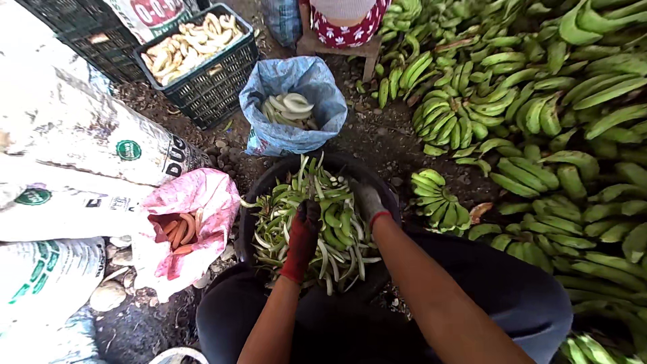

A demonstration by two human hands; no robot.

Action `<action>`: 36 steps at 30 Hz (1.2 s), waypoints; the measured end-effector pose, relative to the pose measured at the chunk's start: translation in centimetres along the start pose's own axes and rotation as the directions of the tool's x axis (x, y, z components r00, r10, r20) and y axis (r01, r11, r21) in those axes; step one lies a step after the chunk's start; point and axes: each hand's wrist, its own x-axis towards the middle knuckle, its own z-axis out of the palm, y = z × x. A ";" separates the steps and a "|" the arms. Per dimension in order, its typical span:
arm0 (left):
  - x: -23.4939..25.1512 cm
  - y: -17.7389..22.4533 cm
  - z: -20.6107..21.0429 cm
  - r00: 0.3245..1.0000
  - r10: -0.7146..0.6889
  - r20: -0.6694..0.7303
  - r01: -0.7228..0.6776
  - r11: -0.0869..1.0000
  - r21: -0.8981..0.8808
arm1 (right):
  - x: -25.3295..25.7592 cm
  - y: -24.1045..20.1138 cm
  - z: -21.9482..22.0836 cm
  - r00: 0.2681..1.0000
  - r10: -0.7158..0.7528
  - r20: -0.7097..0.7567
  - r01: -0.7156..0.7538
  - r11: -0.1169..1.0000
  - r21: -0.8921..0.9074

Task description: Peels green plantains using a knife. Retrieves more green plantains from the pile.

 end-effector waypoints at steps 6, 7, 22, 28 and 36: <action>-0.5 0.7 0.9 0.993 0.099 0.068 -0.096 0.994 -0.043 | 0.9 3.4 6.3 0.942 0.304 0.145 -0.273 0.941 -0.202; -0.5 0.5 0.9 0.990 0.113 0.078 -0.109 0.992 -0.057 | 1.2 3.8 6.8 0.937 0.328 0.119 -0.309 0.939 -0.152; -1.9 -1.8 2.0 0.932 -0.066 0.355 -0.161 0.805 0.571 | -5.9 7.0 -0.3 0.977 0.075 0.202 -0.212 0.186 0.959; -3.3 -2.5 2.7 0.841 -0.010 0.541 -0.419 0.620 0.663 | -7.3 6.2 -0.8 0.985 0.022 0.172 -0.173 0.226 0.959; -4.0 -1.8 2.5 0.823 0.029 0.567 -0.487 0.549 0.679 | -8.2 5.9 -1.5 0.972 0.048 0.230 -0.233 0.319 0.919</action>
